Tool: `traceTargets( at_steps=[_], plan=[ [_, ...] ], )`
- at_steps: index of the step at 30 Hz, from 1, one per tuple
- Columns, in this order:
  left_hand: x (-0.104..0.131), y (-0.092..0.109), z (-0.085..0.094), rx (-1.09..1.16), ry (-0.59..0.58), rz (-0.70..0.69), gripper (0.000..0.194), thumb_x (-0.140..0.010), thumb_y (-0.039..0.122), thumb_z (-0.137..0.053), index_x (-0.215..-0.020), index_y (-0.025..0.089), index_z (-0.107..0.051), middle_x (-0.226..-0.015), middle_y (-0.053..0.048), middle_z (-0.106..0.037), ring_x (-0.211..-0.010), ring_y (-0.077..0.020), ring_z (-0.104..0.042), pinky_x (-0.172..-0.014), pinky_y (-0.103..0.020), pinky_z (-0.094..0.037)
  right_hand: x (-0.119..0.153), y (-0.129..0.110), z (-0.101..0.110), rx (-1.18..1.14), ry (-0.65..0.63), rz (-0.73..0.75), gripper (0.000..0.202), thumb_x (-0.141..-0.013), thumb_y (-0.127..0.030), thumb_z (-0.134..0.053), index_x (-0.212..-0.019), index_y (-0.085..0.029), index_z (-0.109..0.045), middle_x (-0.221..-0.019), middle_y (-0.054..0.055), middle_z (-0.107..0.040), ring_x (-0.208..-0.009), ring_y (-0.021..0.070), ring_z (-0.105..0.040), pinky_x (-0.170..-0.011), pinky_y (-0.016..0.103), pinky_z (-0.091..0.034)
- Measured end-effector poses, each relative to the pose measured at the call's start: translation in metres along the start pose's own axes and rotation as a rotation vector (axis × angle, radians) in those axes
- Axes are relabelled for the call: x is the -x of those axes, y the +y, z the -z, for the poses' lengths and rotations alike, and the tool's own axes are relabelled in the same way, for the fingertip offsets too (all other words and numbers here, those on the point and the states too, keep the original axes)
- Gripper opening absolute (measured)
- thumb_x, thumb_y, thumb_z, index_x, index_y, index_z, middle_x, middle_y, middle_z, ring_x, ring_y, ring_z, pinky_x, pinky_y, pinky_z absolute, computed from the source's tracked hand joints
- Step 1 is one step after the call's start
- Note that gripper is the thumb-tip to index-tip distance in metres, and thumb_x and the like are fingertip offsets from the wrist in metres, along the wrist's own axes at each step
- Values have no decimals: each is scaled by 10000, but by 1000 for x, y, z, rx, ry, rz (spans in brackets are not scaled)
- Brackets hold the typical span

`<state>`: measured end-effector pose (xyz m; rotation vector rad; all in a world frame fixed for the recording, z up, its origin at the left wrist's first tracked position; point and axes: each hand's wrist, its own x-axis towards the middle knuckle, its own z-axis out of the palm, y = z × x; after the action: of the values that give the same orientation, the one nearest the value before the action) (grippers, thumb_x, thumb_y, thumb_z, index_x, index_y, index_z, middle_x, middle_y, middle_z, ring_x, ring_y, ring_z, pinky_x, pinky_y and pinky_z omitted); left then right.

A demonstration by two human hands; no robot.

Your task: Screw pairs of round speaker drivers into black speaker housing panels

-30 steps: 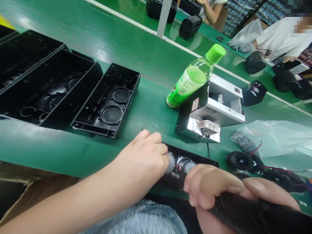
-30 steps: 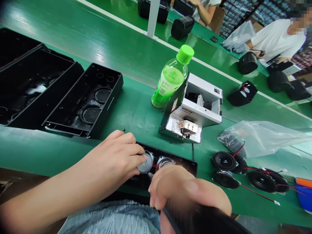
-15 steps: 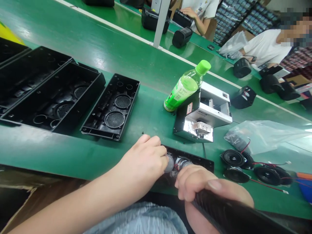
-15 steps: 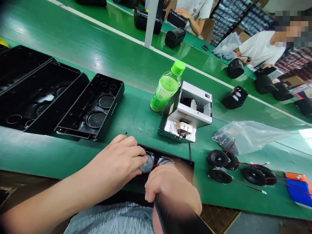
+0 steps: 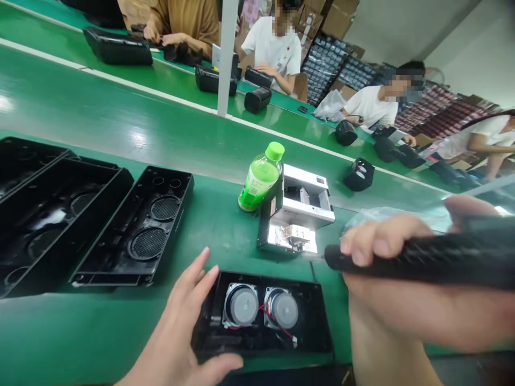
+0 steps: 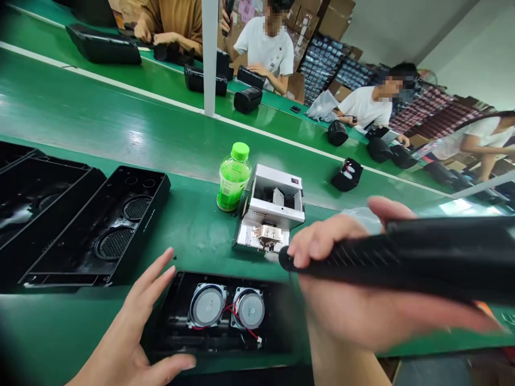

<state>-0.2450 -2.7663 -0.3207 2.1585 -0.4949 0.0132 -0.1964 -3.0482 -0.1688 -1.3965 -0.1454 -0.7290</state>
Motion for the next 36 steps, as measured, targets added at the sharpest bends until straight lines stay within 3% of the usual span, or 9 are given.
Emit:
traceTargets(
  at_steps=[4,8,16,19,25,31,36],
  plan=[
    [-9,3,-6,1,-20,-46,1151,-777,317,-944,-1719,386,-284,-1738,-155,-445,-1520,-450,-542,-1167,-610,-579,-32,34,-10,33,13,70,684,-818,-921,-639,-1052,-279,-667,-544,-60,-621,-367,200,-522,-348,326,-439],
    [-14,6,-13,5,-20,-154,1165,-741,438,-987,-1704,409,-330,-1692,-157,-510,-1464,-452,-600,-1118,-552,-627,-31,58,-14,52,23,33,699,-879,-938,-505,-1078,-279,-625,-533,-70,-580,-344,194,-492,-349,342,-457],
    [-12,0,-20,-1,-60,-199,1156,-805,720,-868,-1730,360,-275,-1742,-211,-414,-1511,-453,-549,-1131,-530,-607,-27,43,-4,4,21,-6,726,-824,-919,-643,-1164,-278,-670,-567,-56,-631,-382,195,-543,-378,333,-489],
    [-11,-2,-22,6,-62,-187,1142,-812,778,-819,-1733,377,-276,-1747,-199,-409,-1518,-462,-536,-1145,-552,-593,-29,44,-4,34,24,55,691,-904,-910,-518,-1158,-284,-661,-552,-57,-624,-361,192,-522,-359,331,-479],
    [-7,-4,-28,18,-47,-170,1073,-875,809,-729,-1735,346,-285,-1772,-194,-362,-1559,-459,-485,-1193,-567,-550,-34,60,-10,72,27,61,685,-923,-924,-433,-1070,-278,-606,-537,-74,-567,-347,187,-497,-336,328,-448],
    [-6,0,-26,42,-55,-139,1029,-877,827,-697,-1704,329,-340,-1788,-194,-323,-1577,-453,-461,-1207,-588,-535,-34,65,-12,93,42,59,718,-950,-907,-388,-1155,-262,-628,-527,-68,-562,-347,192,-500,-327,318,-429],
    [-8,5,-23,55,-73,-137,1037,-871,825,-696,-1705,330,-329,-1787,-188,-328,-1589,-441,-449,-1216,-583,-530,-27,59,-8,59,34,3,718,-929,-900,-468,-1209,-260,-636,-556,-68,-581,-357,176,-499,-341,303,-438]
  ],
)
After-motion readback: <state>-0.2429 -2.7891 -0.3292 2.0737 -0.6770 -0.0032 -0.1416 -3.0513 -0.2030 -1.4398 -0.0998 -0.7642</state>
